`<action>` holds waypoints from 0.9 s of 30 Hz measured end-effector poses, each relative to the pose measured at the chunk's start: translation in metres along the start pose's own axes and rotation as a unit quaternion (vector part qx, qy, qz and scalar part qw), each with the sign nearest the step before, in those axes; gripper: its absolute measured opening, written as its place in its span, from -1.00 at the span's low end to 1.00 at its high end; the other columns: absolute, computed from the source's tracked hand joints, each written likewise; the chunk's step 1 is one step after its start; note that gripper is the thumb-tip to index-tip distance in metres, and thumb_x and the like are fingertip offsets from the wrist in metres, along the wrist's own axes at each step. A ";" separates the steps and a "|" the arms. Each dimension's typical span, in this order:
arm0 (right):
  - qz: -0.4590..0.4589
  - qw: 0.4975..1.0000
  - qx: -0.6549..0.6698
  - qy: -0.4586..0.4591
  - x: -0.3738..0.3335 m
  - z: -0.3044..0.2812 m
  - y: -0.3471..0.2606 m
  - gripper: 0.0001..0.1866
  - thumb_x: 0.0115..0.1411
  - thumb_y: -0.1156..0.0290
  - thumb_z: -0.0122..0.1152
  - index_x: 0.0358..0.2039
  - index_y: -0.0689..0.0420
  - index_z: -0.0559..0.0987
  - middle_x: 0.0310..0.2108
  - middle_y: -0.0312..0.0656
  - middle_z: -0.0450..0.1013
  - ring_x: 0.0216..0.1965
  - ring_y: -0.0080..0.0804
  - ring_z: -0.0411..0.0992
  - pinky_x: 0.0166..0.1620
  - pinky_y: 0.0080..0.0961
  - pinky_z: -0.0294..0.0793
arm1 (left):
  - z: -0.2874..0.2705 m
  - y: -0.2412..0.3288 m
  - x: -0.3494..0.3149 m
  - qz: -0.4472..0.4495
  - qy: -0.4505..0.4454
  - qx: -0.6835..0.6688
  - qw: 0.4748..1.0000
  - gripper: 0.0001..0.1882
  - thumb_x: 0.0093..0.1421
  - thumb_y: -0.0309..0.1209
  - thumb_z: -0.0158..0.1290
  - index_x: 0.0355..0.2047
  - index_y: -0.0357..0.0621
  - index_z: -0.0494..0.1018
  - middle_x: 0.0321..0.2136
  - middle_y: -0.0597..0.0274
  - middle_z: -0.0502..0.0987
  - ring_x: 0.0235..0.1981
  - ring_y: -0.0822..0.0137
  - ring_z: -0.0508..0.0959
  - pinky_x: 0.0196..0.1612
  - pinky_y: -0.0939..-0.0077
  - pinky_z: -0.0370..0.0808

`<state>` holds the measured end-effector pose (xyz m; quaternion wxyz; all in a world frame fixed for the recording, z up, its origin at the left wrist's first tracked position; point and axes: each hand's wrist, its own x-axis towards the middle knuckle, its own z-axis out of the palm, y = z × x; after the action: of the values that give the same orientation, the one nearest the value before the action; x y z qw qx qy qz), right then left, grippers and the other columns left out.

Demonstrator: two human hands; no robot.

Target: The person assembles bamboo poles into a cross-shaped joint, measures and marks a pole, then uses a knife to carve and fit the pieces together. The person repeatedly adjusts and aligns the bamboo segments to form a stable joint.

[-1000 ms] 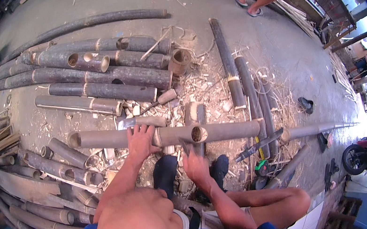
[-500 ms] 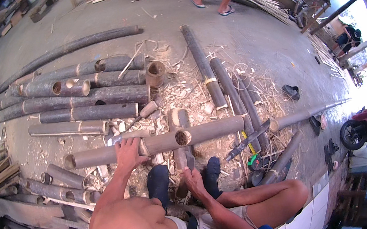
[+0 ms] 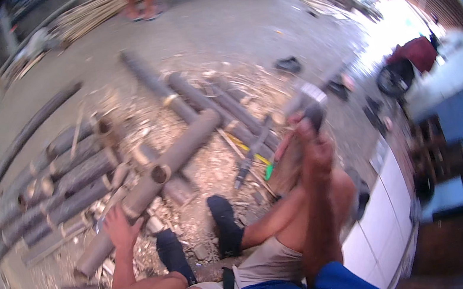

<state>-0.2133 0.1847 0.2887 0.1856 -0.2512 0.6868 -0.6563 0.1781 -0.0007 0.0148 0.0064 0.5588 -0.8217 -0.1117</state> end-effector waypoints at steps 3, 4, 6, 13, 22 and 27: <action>-0.162 0.981 -0.034 0.101 0.000 -0.079 -0.066 -0.61 0.49 0.10 0.05 0.00 0.18 0.55 -0.49 -0.21 0.50 -0.49 -0.44 0.50 -0.36 -0.46 0.52 | 0.005 -0.013 0.007 0.020 -0.040 -0.032 0.998 0.07 0.01 0.11 0.36 0.41 -0.14 0.19 0.26 -0.13 0.36 0.31 -0.17 0.31 0.37 -0.12 0.16; -0.182 0.972 -0.066 0.136 -0.003 -0.104 -0.073 -0.61 0.49 0.09 0.05 0.00 0.18 0.55 -0.47 -0.22 0.49 -0.47 -0.45 0.50 -0.35 -0.46 0.52 | 0.006 -0.019 0.011 0.041 -0.036 -0.034 0.998 0.07 0.04 0.13 0.33 0.42 -0.16 0.18 0.26 -0.18 0.35 0.31 -0.20 0.30 0.37 -0.12 0.17; -0.194 0.962 -0.115 0.154 -0.009 -0.150 -0.064 -0.59 0.50 0.08 0.04 0.02 0.18 0.56 -0.44 -0.27 0.47 -0.44 -0.49 0.49 -0.33 -0.49 0.51 | 0.008 -0.032 0.022 0.069 -0.061 -0.062 0.994 0.02 0.10 0.10 0.31 0.43 -0.17 0.18 0.28 -0.26 0.31 0.33 -0.23 0.28 0.37 -0.12 0.19; 0.135 0.913 -0.386 0.021 -0.094 -0.158 0.164 -0.62 0.47 0.12 -0.02 -0.16 0.23 0.49 -0.36 0.33 0.51 -0.24 0.37 0.53 -0.24 0.09 0.46 | -0.064 -0.048 0.080 0.131 -0.063 -0.021 0.989 -0.17 0.34 0.02 0.15 0.39 -0.33 0.22 0.30 -0.36 0.29 0.32 -0.26 0.31 0.40 -0.01 0.20; 0.159 0.879 -0.426 -0.147 -0.185 -0.099 0.283 -0.55 0.30 0.06 0.21 -0.08 0.21 0.48 -0.13 0.19 0.52 -0.15 0.30 0.55 -0.16 0.20 0.52 | -0.265 0.071 0.086 0.183 -0.106 -0.033 0.977 -0.36 0.27 -0.26 0.20 0.32 -0.18 0.36 0.11 -0.14 0.53 0.10 -0.05 0.54 0.23 0.13 0.41; 0.092 0.841 -0.514 -0.140 -0.131 -0.101 0.274 -0.48 0.23 -0.07 0.31 -0.08 0.15 0.54 -0.11 0.06 0.48 -0.07 0.06 0.52 -0.09 0.03 0.56 | -0.268 0.113 0.095 0.253 -0.125 0.056 0.958 -0.31 0.20 -0.17 0.28 0.28 -0.17 0.39 0.16 -0.16 0.51 0.15 -0.15 0.52 0.25 0.08 0.42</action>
<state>-0.1946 0.3463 0.0131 0.1831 -0.3351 0.9125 -0.1466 0.0748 -0.0956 0.2868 -0.0997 0.3139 -0.9353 -0.1298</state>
